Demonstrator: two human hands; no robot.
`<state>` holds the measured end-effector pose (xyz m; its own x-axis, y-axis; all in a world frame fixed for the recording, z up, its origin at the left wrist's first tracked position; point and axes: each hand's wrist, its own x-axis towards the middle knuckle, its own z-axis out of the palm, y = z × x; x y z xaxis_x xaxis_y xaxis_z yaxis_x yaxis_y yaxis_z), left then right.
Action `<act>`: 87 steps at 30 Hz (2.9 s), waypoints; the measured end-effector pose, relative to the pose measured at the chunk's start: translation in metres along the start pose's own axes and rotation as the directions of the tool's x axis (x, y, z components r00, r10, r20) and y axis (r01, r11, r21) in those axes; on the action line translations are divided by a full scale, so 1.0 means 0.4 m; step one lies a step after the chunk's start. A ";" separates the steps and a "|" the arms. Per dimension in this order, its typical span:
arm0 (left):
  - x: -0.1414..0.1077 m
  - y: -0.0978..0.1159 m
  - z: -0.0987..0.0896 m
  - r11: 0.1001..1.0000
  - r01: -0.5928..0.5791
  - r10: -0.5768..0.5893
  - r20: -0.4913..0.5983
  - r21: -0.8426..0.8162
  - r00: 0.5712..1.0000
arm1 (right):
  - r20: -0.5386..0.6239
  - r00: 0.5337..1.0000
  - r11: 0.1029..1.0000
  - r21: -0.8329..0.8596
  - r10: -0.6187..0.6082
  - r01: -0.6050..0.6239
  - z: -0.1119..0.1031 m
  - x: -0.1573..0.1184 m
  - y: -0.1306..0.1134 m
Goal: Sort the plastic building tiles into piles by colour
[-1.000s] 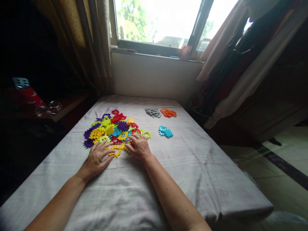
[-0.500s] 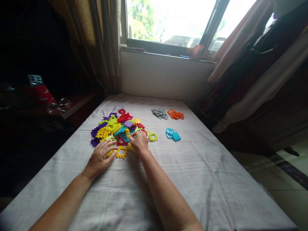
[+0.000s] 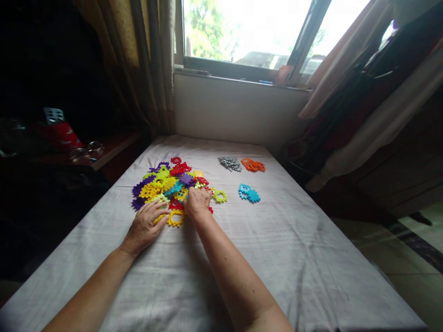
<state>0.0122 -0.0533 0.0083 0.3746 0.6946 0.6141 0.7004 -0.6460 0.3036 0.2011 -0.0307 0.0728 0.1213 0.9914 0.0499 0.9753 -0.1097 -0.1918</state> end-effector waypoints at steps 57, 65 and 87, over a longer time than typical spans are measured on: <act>-0.004 0.028 -0.009 1.000 -0.009 0.005 0.180 0.023 0.984 | -0.161 0.895 0.871 0.214 -0.416 0.443 0.049 -0.040 0.082; -0.003 0.027 -0.018 0.999 -0.030 0.033 0.272 -0.013 0.962 | -0.015 0.976 0.976 0.000 -0.216 0.216 0.009 0.021 0.067; 0.001 0.026 -0.021 0.998 -0.049 0.032 0.336 0.042 0.941 | -0.496 0.771 0.915 0.270 0.400 -0.300 -0.035 0.014 0.613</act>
<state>0.0145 -0.0624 0.0179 0.5789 0.7396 0.3434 0.7060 -0.6653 0.2426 0.4435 -0.0532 0.0398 0.5750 0.6845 0.4481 0.8058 -0.3788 -0.4552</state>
